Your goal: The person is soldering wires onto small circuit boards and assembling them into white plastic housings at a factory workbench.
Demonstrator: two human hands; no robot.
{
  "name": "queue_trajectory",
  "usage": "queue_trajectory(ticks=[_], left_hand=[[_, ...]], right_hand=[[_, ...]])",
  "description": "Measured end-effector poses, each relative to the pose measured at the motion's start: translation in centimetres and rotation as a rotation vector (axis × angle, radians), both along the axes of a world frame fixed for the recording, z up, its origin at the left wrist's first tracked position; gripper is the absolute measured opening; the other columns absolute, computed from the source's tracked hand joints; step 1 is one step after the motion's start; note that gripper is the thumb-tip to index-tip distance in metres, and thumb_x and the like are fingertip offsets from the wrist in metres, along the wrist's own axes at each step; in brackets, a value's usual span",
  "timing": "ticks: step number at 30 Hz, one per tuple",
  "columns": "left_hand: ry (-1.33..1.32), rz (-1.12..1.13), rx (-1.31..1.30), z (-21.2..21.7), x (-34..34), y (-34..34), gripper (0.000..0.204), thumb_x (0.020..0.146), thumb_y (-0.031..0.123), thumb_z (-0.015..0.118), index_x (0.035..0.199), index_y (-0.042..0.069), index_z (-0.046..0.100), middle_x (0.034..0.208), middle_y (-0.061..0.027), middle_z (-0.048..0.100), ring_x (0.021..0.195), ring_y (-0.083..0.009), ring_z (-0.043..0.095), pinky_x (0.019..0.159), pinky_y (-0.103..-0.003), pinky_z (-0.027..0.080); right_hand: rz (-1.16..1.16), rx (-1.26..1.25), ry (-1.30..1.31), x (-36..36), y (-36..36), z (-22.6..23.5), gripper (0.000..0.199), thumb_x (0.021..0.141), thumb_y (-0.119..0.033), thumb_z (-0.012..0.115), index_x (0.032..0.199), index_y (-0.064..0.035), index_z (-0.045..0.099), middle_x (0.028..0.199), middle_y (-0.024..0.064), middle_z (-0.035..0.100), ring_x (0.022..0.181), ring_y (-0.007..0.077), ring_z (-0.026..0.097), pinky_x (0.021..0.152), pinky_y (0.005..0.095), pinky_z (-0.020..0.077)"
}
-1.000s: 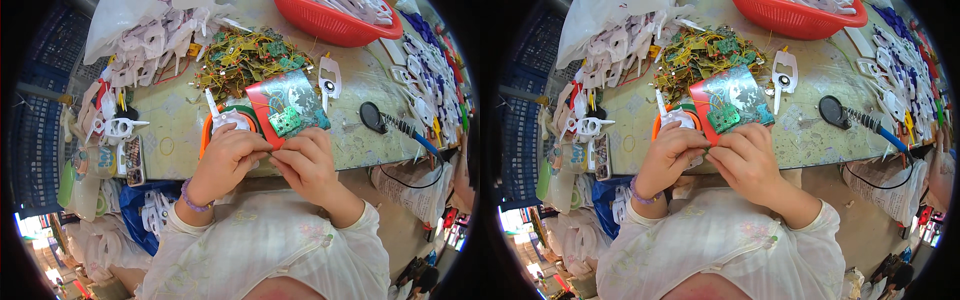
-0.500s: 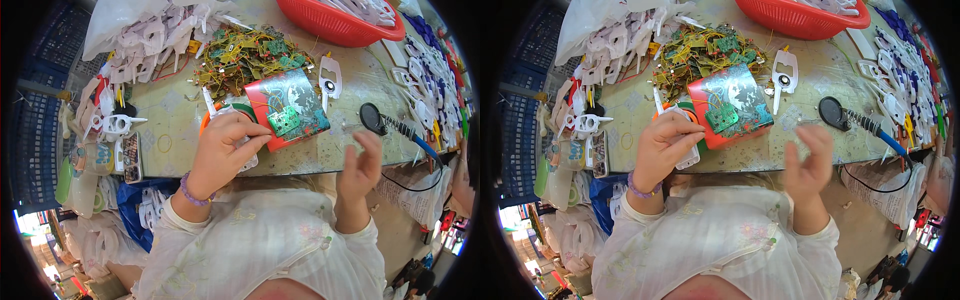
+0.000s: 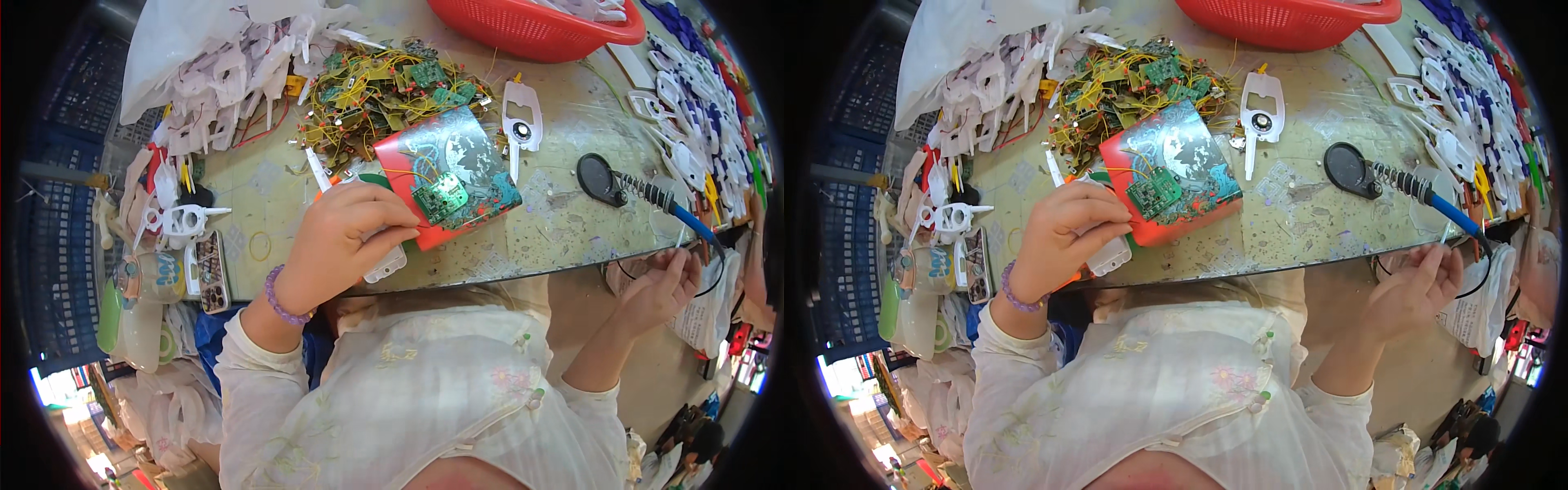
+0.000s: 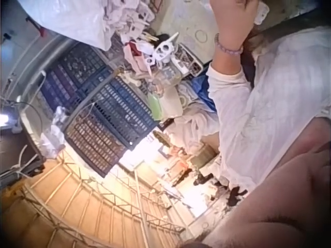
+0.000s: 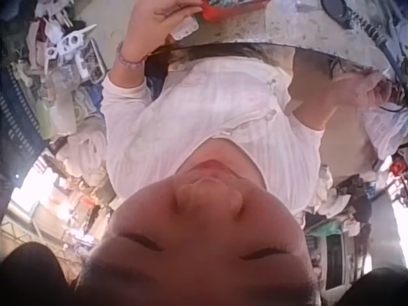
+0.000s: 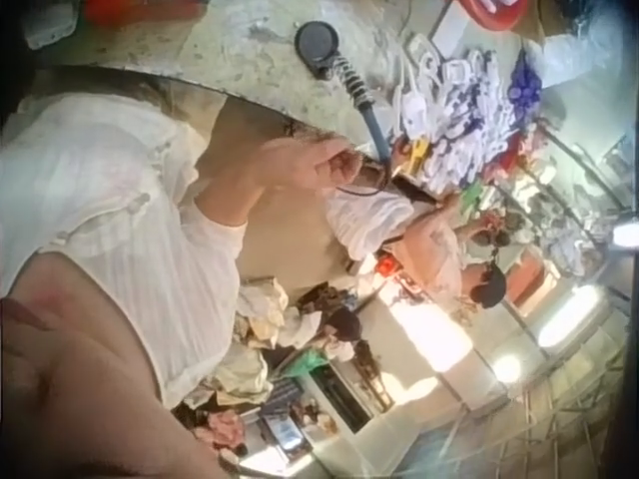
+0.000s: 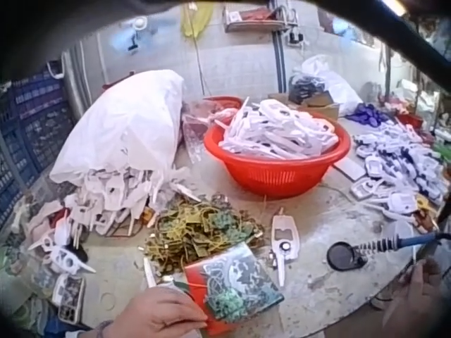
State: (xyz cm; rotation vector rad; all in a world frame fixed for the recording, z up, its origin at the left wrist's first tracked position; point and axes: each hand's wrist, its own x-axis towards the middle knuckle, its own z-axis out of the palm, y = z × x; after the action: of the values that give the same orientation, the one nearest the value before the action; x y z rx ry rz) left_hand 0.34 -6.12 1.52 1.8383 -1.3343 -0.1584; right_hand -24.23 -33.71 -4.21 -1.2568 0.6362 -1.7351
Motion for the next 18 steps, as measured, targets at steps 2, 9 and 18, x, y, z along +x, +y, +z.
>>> queue_trajectory(ticks=[2, 9, 18], left_hand=[[-0.032, -0.017, 0.015, -0.4, 0.6, 0.4, 0.011, 0.073, 0.007, 0.072, 0.084, 0.008, 0.069, 0.078, -0.0049, 0.064, 0.074, -0.0226, 0.061, 0.067, -0.034, 0.046], [-0.201, -0.209, -0.015, -0.5, 2.2, 0.3, 0.016, 0.073, 0.006, 0.072, 0.088, 0.008, 0.069, 0.079, -0.0036, 0.064, 0.076, -0.0216, 0.06, 0.068, -0.034, 0.044], [-0.351, -0.261, -0.091, -0.6, 2.6, -0.1, 0.021, 0.068, 0.007, 0.074, 0.089, 0.009, 0.069, 0.083, -0.0036, 0.063, 0.073, -0.0217, 0.058, 0.068, -0.034, 0.047]], right_hand=[[0.002, 0.099, 0.032, 0.0, -1.2, 0.6, 0.022, 0.091, -0.007, 0.059, 0.111, -0.0009, 0.05, 0.087, 0.0042, 0.057, 0.073, 0.0083, 0.052, 0.065, 0.0211, 0.0446], [-0.131, 0.097, 0.279, 0.9, -4.3, 2.2, 0.028, 0.091, -0.018, 0.062, 0.113, -0.0002, 0.058, 0.077, -0.0014, 0.051, 0.063, 0.0047, 0.04, 0.056, 0.0199, 0.0327], [-0.097, 0.109, 0.491, -0.9, -8.0, 3.4, 0.029, 0.091, -0.032, 0.062, 0.097, -0.0042, 0.068, 0.069, -0.0057, 0.05, 0.059, 0.002, 0.039, 0.053, 0.018, 0.0283]])
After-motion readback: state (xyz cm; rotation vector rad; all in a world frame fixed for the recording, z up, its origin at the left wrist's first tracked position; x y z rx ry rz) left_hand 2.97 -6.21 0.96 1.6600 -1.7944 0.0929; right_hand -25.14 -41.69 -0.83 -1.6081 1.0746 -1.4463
